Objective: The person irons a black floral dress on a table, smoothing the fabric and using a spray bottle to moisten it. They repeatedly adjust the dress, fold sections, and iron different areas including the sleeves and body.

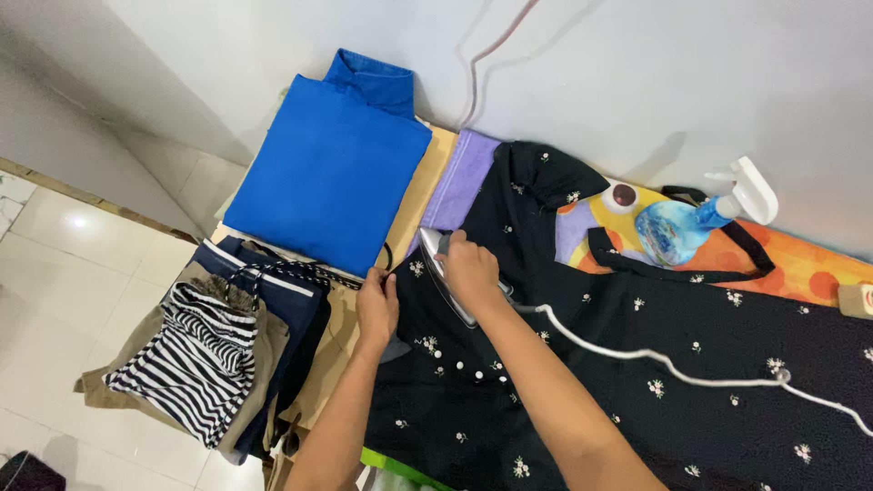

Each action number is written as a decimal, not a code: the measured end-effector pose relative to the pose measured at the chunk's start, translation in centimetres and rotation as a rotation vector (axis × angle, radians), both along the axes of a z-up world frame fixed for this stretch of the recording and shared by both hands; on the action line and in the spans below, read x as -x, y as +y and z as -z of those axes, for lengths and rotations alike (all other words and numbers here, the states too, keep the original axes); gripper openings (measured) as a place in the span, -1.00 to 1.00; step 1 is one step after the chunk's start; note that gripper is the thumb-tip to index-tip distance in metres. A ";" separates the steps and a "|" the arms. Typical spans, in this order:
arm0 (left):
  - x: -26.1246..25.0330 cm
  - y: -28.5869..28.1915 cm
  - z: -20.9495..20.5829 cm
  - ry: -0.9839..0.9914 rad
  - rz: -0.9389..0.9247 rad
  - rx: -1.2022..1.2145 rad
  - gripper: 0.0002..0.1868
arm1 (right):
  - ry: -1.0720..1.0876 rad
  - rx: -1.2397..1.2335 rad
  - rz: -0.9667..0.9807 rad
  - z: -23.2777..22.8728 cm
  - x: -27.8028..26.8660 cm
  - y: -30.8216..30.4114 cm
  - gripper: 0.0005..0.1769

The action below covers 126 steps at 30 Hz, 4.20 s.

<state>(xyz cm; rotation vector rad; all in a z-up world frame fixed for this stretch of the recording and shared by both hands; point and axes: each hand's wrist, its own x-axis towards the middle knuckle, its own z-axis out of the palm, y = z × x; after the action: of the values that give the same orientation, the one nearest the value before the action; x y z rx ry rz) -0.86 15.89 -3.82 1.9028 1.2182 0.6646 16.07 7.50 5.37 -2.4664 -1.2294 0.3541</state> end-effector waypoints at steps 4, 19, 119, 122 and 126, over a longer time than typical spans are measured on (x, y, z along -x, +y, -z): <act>0.2 0.2 0.6 -0.017 -0.028 0.055 -0.81 | 0.037 -0.030 0.018 -0.1 -0.2 0.3 -0.56; 2.3 0.7 -0.8 -0.085 -0.100 0.076 -0.71 | 0.065 0.089 -0.268 -1.3 3.8 -1.7 -0.51; -17.3 -30.1 -6.4 0.026 0.636 -0.248 -0.53 | -0.152 0.209 0.336 3.4 -15.8 -42.7 -0.69; -18.5 -32.6 -6.0 0.095 0.672 -0.209 -0.52 | -0.049 0.184 0.668 1.7 -22.9 -47.8 -0.52; -18.9 -33.5 -5.5 0.140 0.608 -0.192 -0.50 | -0.060 0.071 0.664 -2.0 -25.4 -52.9 -0.55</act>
<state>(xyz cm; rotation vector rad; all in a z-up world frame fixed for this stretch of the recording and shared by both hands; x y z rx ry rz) 18.07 -17.64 1.68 2.3547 0.6033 0.3286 41.44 -45.41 7.39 -2.7770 -0.3632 0.1391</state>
